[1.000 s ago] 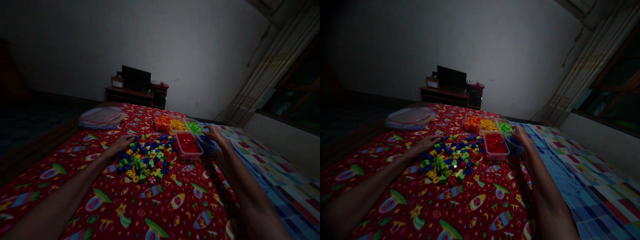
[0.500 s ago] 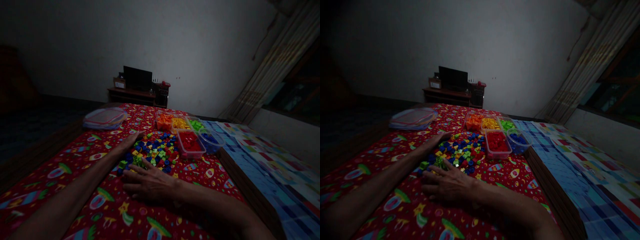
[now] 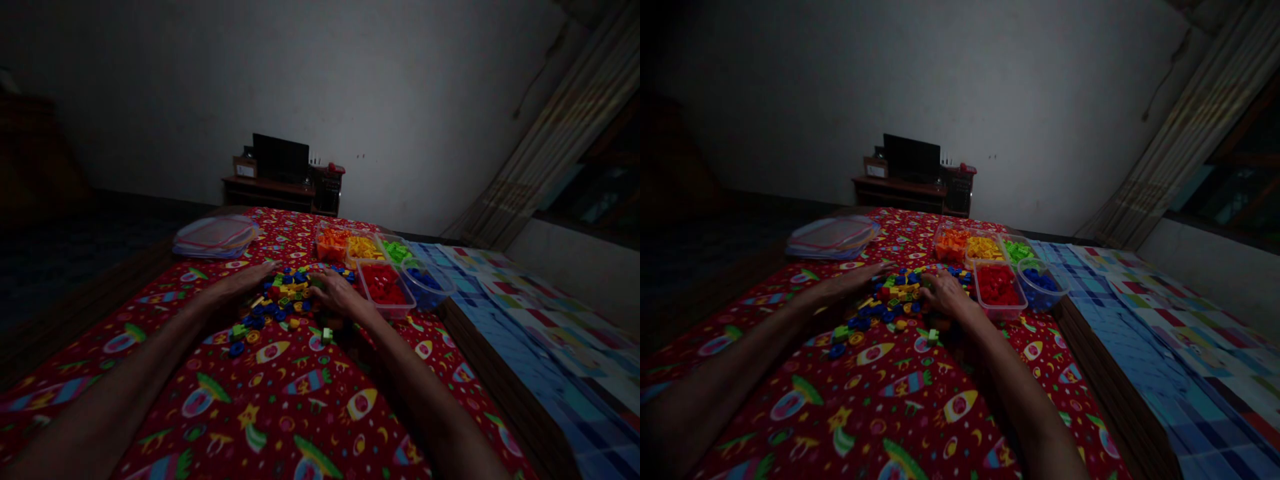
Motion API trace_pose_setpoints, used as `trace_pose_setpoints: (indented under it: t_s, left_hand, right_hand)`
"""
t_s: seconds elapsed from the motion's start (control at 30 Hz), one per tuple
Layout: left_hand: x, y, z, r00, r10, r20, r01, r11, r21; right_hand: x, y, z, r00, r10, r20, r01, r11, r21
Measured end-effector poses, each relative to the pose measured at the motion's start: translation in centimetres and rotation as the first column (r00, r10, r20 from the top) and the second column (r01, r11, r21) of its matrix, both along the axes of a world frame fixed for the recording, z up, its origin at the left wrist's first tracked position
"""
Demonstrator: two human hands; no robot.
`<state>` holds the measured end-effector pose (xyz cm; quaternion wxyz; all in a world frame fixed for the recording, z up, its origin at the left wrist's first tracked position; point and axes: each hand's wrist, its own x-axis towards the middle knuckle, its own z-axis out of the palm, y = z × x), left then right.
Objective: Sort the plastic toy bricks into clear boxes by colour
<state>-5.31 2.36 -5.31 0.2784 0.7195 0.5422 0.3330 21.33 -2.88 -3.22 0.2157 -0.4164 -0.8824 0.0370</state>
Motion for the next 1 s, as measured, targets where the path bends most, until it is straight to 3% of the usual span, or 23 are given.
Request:
trace_pose_setpoints:
  t_s: [0.1, 0.2, 0.33, 0.43, 0.6, 0.73, 0.83, 0.93, 1.0]
  left_hand:
    - [-1.3, -1.8, 0.7, 0.984, -0.084, -0.159, 0.079, 0.996, -0.036]
    - [-2.2, -5.3, 0.3, 0.954, -0.125, -0.274, 0.12, 0.992, -0.035]
    - [-2.0, -9.7, -2.3, 0.929, -0.093, -0.358, 0.118, 0.992, 0.051]
    - [0.2, -10.9, -3.8, 0.921, -0.017, -0.389, 0.083, 0.985, 0.153]
    - [6.2, -8.6, -3.4, 0.949, 0.056, -0.31, 0.041, 0.954, 0.296]
    - [9.6, -6.3, -0.7, 0.985, 0.071, -0.155, -0.011, 0.933, 0.361]
    - [10.6, -4.6, 1.4, 0.993, 0.07, -0.09, -0.032, 0.926, 0.376]
    - [10.7, -3.1, 2.3, 0.975, -0.072, -0.209, 0.135, 0.943, 0.304]
    - [10.6, -2.4, 2.2, 0.951, -0.146, -0.273, 0.214, 0.948, 0.238]
  right_hand:
    - [1.6, 0.9, 1.3, 0.988, -0.046, -0.147, 0.048, 0.999, 0.005]
    - [3.0, 0.5, 3.0, 0.969, -0.087, -0.23, 0.087, 0.996, -0.01]
    - [3.8, -0.4, 4.6, 0.978, -0.155, -0.137, 0.144, 0.986, -0.088]
    - [3.3, -0.8, 4.8, 0.987, -0.16, -0.002, 0.159, 0.982, -0.098]
    - [2.3, -1.0, 4.2, 0.977, -0.162, 0.139, 0.175, 0.981, -0.087]
    - [2.6, -0.8, 3.2, 0.958, -0.263, 0.112, 0.265, 0.964, -0.003]
    - [2.9, -0.1, 1.7, 0.972, -0.225, 0.071, 0.221, 0.973, 0.064]
    - [2.8, 0.4, 0.4, 0.985, -0.132, 0.113, 0.13, 0.991, 0.024]
    - [2.8, 0.5, 0.1, 0.98, -0.141, 0.142, 0.146, 0.989, -0.028]
